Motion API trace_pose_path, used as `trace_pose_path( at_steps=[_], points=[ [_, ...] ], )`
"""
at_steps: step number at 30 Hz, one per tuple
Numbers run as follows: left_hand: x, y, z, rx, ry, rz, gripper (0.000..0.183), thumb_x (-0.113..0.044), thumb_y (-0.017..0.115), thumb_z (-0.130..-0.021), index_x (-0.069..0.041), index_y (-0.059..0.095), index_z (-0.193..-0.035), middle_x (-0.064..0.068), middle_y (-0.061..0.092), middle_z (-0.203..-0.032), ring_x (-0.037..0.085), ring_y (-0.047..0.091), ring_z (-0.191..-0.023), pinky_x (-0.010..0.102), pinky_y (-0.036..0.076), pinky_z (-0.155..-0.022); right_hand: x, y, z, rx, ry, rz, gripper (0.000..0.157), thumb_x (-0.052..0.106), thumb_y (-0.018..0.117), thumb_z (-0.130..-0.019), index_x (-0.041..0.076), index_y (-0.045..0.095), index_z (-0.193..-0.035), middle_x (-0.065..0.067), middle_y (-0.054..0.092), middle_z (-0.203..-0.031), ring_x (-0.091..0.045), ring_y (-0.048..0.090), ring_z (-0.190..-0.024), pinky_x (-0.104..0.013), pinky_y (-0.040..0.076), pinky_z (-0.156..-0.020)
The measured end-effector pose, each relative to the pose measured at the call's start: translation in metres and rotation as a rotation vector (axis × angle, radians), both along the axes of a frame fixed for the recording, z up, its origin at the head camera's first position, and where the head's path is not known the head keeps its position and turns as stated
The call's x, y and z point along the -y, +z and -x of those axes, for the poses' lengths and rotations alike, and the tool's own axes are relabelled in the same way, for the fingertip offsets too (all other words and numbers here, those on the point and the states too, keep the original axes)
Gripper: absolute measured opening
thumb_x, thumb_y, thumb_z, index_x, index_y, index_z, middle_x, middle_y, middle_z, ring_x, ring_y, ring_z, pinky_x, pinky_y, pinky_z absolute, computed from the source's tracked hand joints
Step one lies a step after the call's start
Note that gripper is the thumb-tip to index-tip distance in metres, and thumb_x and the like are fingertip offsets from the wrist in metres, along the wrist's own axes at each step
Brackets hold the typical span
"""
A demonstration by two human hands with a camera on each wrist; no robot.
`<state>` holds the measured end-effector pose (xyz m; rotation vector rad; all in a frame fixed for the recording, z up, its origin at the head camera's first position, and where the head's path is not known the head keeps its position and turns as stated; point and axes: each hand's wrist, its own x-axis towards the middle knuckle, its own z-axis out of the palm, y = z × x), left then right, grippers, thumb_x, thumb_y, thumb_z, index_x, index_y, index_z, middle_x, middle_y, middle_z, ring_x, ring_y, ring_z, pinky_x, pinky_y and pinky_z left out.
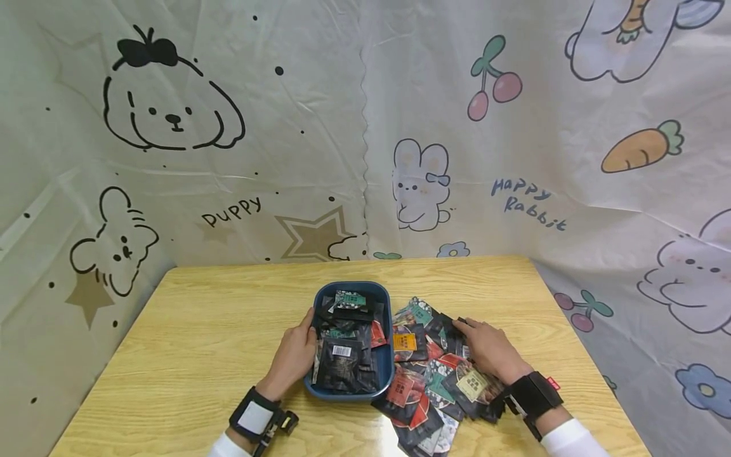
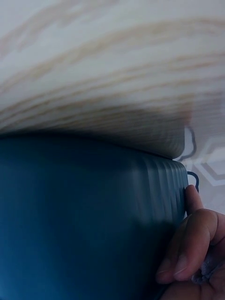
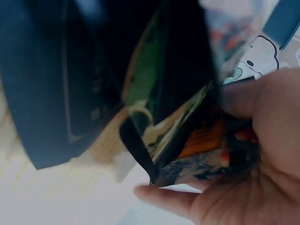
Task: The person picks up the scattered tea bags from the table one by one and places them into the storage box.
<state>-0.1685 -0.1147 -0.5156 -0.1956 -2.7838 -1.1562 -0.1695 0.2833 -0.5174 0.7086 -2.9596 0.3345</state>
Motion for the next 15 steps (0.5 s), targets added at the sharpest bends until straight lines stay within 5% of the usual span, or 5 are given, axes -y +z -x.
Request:
trace_pose_path(
  at_steps=[6, 15],
  points=[
    [-0.001, 0.002, -0.001, -0.011, 0.005, 0.009, 0.048, -0.007, 0.039, -0.099, 0.006, 0.034, -0.145, -0.005, 0.04, -0.047, 0.008, 0.029, -0.034, 0.024, 0.026, -0.036, -0.003, 0.011, 0.005, -0.076, 0.006, 0.044, 0.034, 0.001, 0.054, -0.093, 0.002, 0.06, -0.126, -0.02, 0.069, -0.113, -0.036, 0.066, -0.092, -0.053, 0.053, -0.073],
    [-0.001, 0.003, -0.001, -0.013, 0.004, 0.008, 0.048, -0.007, 0.038, -0.099, 0.006, 0.034, -0.144, -0.005, 0.038, -0.047, 0.008, 0.029, -0.034, 0.025, 0.026, -0.036, 0.016, 0.048, 0.018, -0.224, 0.073, 0.173, 0.036, 0.006, 0.05, -0.098, 0.007, 0.056, -0.133, -0.015, 0.067, -0.121, -0.031, 0.065, -0.103, -0.048, 0.054, -0.082]
  ],
)
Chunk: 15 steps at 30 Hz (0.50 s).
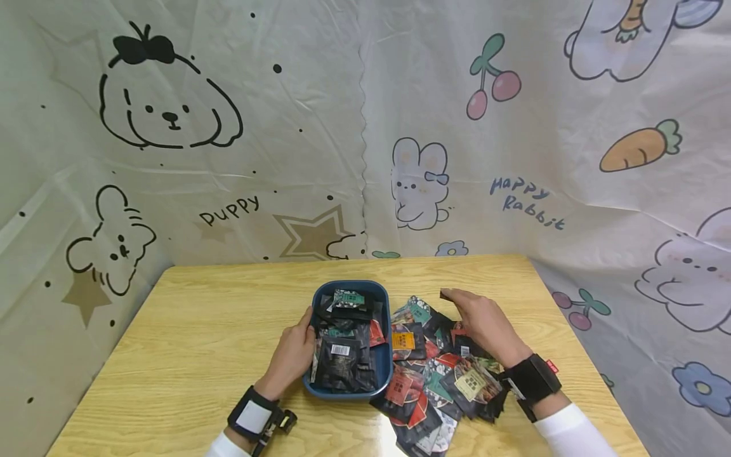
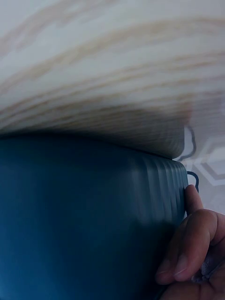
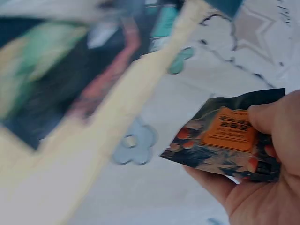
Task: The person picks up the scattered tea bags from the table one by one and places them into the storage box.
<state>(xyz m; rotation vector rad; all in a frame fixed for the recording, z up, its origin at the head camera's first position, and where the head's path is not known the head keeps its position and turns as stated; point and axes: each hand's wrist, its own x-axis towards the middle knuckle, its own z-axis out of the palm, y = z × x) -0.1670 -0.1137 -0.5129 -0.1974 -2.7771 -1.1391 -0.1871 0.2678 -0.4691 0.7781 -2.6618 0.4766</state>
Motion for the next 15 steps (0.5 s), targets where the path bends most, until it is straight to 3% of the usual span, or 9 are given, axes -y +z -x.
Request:
trace_pose_path(
  at_steps=[4, 8, 15],
  points=[
    [0.001, -0.001, 0.0, 0.009, 0.002, -0.003, 0.048, -0.006, 0.038, -0.099, 0.006, 0.034, -0.145, -0.005, 0.039, -0.047, 0.008, 0.029, -0.034, 0.025, 0.026, -0.036, 0.031, 0.015, 0.001, -0.033, 0.081, 0.054, 0.038, 0.005, 0.052, -0.096, 0.009, 0.057, -0.134, -0.016, 0.063, -0.127, -0.031, 0.062, -0.109, -0.048, 0.054, -0.085],
    [0.002, 0.0, 0.0, 0.014, -0.002, -0.007, 0.048, -0.007, 0.037, -0.099, 0.006, 0.033, -0.145, -0.004, 0.04, -0.047, 0.008, 0.031, -0.034, 0.025, 0.027, -0.035, 0.067, 0.019, -0.004, -0.042, 0.185, 0.022, 0.045, 0.001, 0.054, -0.094, 0.01, 0.052, -0.138, -0.017, 0.058, -0.134, -0.032, 0.06, -0.112, -0.044, 0.054, -0.085],
    [0.001, 0.002, -0.001, 0.008, -0.001, -0.01, 0.048, -0.007, 0.038, -0.099, 0.007, 0.034, -0.144, -0.002, 0.042, -0.048, 0.009, 0.033, -0.034, 0.026, 0.029, -0.035, 0.12, 0.0, -0.022, -0.055, 0.367, -0.096, 0.053, 0.002, 0.059, -0.091, 0.015, 0.049, -0.141, -0.013, 0.051, -0.142, -0.027, 0.056, -0.118, -0.037, 0.054, -0.085]
  ],
)
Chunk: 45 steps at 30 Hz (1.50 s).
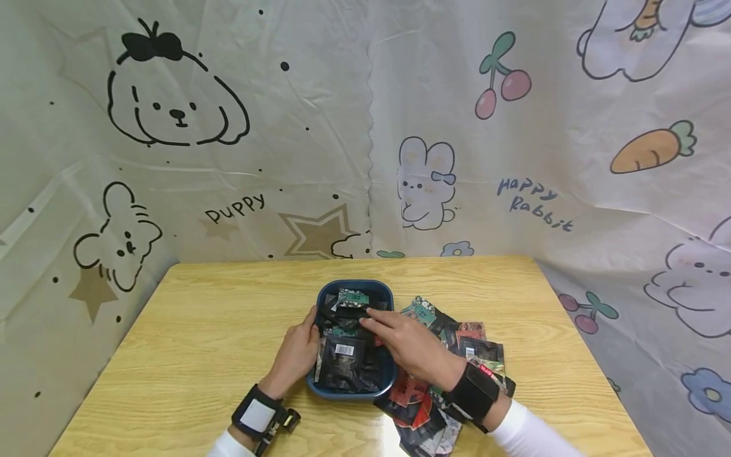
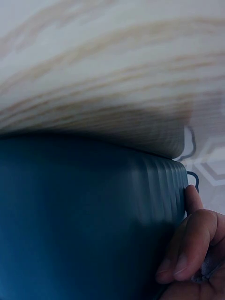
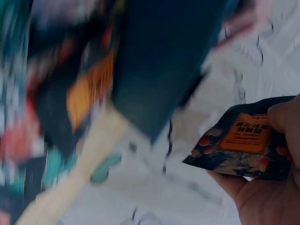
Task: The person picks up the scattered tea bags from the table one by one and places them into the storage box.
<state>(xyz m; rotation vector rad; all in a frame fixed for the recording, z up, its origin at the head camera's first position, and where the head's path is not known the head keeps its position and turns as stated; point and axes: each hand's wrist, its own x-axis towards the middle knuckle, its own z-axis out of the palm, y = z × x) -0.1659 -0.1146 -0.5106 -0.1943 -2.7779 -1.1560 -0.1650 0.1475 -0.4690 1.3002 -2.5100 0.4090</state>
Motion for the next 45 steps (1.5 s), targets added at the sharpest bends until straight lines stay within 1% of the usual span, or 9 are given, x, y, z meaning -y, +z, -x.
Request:
trace_pose_path(
  at_steps=[3, 6, 9, 14, 22, 29, 34, 40, 45],
  points=[
    [-0.002, 0.0, 0.0, -0.014, -0.003, 0.015, 0.047, -0.006, 0.04, -0.098, 0.008, 0.035, -0.143, -0.001, 0.045, -0.051, 0.01, 0.035, -0.037, 0.027, 0.031, -0.036, 0.011, -0.013, -0.011, 0.031, 0.062, -0.042, 0.049, 0.013, 0.055, -0.096, 0.017, 0.045, -0.144, -0.011, 0.048, -0.145, -0.027, 0.05, -0.126, -0.042, 0.047, -0.097],
    [-0.002, 0.0, 0.001, -0.018, 0.0, 0.029, 0.048, -0.006, 0.041, -0.098, 0.008, 0.036, -0.143, 0.001, 0.046, -0.052, 0.011, 0.036, -0.038, 0.028, 0.031, -0.037, 0.015, -0.022, -0.021, 0.133, 0.083, -0.128, 0.048, 0.033, 0.041, -0.103, 0.022, 0.036, -0.149, -0.01, 0.04, -0.151, -0.027, 0.039, -0.136, -0.051, 0.028, -0.112],
    [-0.002, -0.002, 0.001, -0.019, 0.002, 0.037, 0.048, -0.006, 0.041, -0.097, 0.007, 0.036, -0.143, 0.002, 0.044, -0.052, 0.01, 0.033, -0.038, 0.027, 0.03, -0.037, 0.014, -0.025, -0.027, 0.237, 0.074, -0.217, 0.054, 0.05, 0.026, -0.102, 0.026, 0.032, -0.15, -0.009, 0.031, -0.156, -0.027, 0.03, -0.141, -0.058, 0.01, -0.115],
    [-0.003, -0.003, -0.001, -0.008, -0.003, 0.018, 0.048, -0.006, 0.04, -0.098, 0.007, 0.035, -0.144, -0.002, 0.039, -0.049, 0.009, 0.029, -0.035, 0.025, 0.027, -0.035, 0.005, -0.017, -0.024, 0.329, 0.039, -0.239, 0.06, 0.059, 0.026, -0.099, 0.029, 0.031, -0.15, -0.006, 0.022, -0.16, -0.027, 0.02, -0.145, -0.058, 0.003, -0.115],
    [-0.002, -0.003, -0.001, -0.018, -0.003, 0.02, 0.049, -0.006, 0.041, -0.098, 0.007, 0.034, -0.144, -0.003, 0.037, -0.049, 0.009, 0.029, -0.036, 0.025, 0.027, -0.036, -0.051, 0.011, 0.001, 0.277, -0.18, -0.158, 0.081, 0.059, 0.057, -0.086, 0.028, 0.023, -0.153, -0.01, 0.014, -0.161, -0.035, 0.014, -0.145, -0.063, 0.009, -0.113],
    [0.0, 0.0, 0.0, -0.015, 0.003, 0.037, 0.049, -0.006, 0.041, -0.098, 0.007, 0.034, -0.144, -0.002, 0.038, -0.049, 0.009, 0.029, -0.036, 0.026, 0.027, -0.036, -0.118, 0.001, -0.002, 0.402, -0.343, -0.235, 0.106, 0.058, 0.076, -0.068, 0.021, 0.024, -0.153, -0.022, 0.014, -0.159, -0.048, 0.02, -0.139, -0.073, 0.021, -0.103],
    [0.002, 0.0, 0.001, -0.016, 0.005, 0.033, 0.049, -0.006, 0.041, -0.098, 0.007, 0.034, -0.144, -0.003, 0.037, -0.048, 0.009, 0.029, -0.036, 0.025, 0.026, -0.035, -0.143, -0.016, -0.014, 0.492, -0.37, -0.23, 0.11, 0.059, 0.077, -0.063, 0.012, 0.03, -0.151, -0.029, 0.021, -0.154, -0.053, 0.029, -0.133, -0.077, 0.024, -0.096],
    [0.002, -0.003, 0.002, -0.008, -0.012, 0.022, 0.049, -0.006, 0.04, -0.098, 0.006, 0.032, -0.145, -0.004, 0.037, -0.046, 0.008, 0.028, -0.033, 0.024, 0.025, -0.034, -0.153, -0.034, -0.022, 0.587, -0.362, -0.167, 0.1, 0.053, 0.076, -0.071, 0.009, 0.031, -0.15, -0.029, 0.02, -0.154, -0.055, 0.028, -0.132, -0.071, 0.035, -0.095],
    [-0.002, -0.004, 0.002, -0.015, -0.002, 0.021, 0.049, -0.006, 0.041, -0.098, 0.006, 0.034, -0.145, -0.002, 0.039, -0.047, 0.009, 0.03, -0.034, 0.025, 0.027, -0.034, -0.153, -0.036, -0.027, 0.436, -0.347, -0.167, 0.089, 0.049, 0.074, -0.075, 0.01, 0.039, -0.147, -0.026, 0.028, -0.152, -0.053, 0.028, -0.133, -0.072, 0.033, -0.094]
  ],
)
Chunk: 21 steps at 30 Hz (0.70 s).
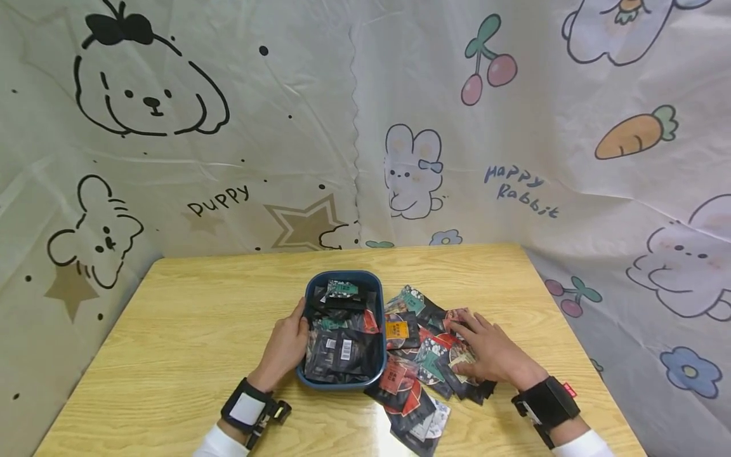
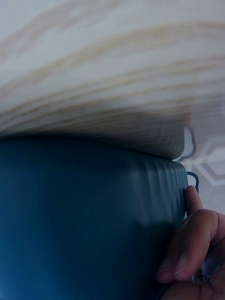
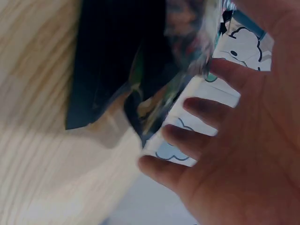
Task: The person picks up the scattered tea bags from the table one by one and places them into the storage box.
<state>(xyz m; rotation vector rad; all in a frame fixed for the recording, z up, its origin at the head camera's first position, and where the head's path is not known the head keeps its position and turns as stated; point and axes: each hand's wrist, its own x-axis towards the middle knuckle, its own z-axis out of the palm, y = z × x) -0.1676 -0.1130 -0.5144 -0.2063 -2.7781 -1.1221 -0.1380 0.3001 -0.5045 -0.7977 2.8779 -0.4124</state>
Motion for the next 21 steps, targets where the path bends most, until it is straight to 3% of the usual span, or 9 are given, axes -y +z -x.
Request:
trace_pose_path(
  at_steps=[3, 9, 16, 21],
  points=[
    [-0.001, 0.0, 0.0, 0.01, -0.004, 0.004, 0.049, -0.007, 0.04, -0.098, 0.006, 0.034, -0.145, -0.001, 0.04, -0.049, 0.009, 0.031, -0.036, 0.026, 0.028, -0.036, 0.003, 0.004, -0.008, -0.053, 0.039, -0.005, 0.088, 0.05, 0.075, -0.074, 0.011, 0.043, -0.145, -0.026, 0.033, -0.15, -0.051, 0.036, -0.13, -0.069, 0.037, -0.093],
    [0.0, 0.002, 0.0, 0.015, -0.001, 0.007, 0.049, -0.007, 0.04, -0.098, 0.007, 0.034, -0.144, -0.001, 0.038, -0.049, 0.01, 0.03, -0.036, 0.026, 0.027, -0.036, 0.009, 0.006, -0.028, 0.08, 0.08, -0.022, 0.095, 0.052, 0.079, -0.067, 0.015, 0.041, -0.146, -0.025, 0.031, -0.151, -0.05, 0.037, -0.129, -0.064, 0.04, -0.094],
    [0.001, 0.004, 0.002, 0.011, 0.001, 0.01, 0.049, -0.007, 0.04, -0.098, 0.006, 0.034, -0.145, -0.001, 0.039, -0.051, 0.009, 0.031, -0.037, 0.026, 0.028, -0.037, 0.011, -0.004, -0.033, 0.097, 0.049, -0.012, 0.074, 0.028, 0.072, -0.081, 0.014, 0.041, -0.146, -0.022, 0.029, -0.154, -0.049, 0.029, -0.135, -0.065, 0.036, -0.099],
    [0.001, 0.001, 0.002, 0.015, 0.003, 0.0, 0.049, -0.007, 0.04, -0.098, 0.006, 0.033, -0.145, -0.001, 0.04, -0.051, 0.01, 0.032, -0.037, 0.027, 0.03, -0.036, 0.009, -0.008, -0.032, 0.115, 0.0, 0.07, 0.061, 0.041, 0.056, -0.094, 0.016, 0.04, -0.147, -0.019, 0.032, -0.154, -0.047, 0.028, -0.136, -0.067, 0.033, -0.101]
  ],
)
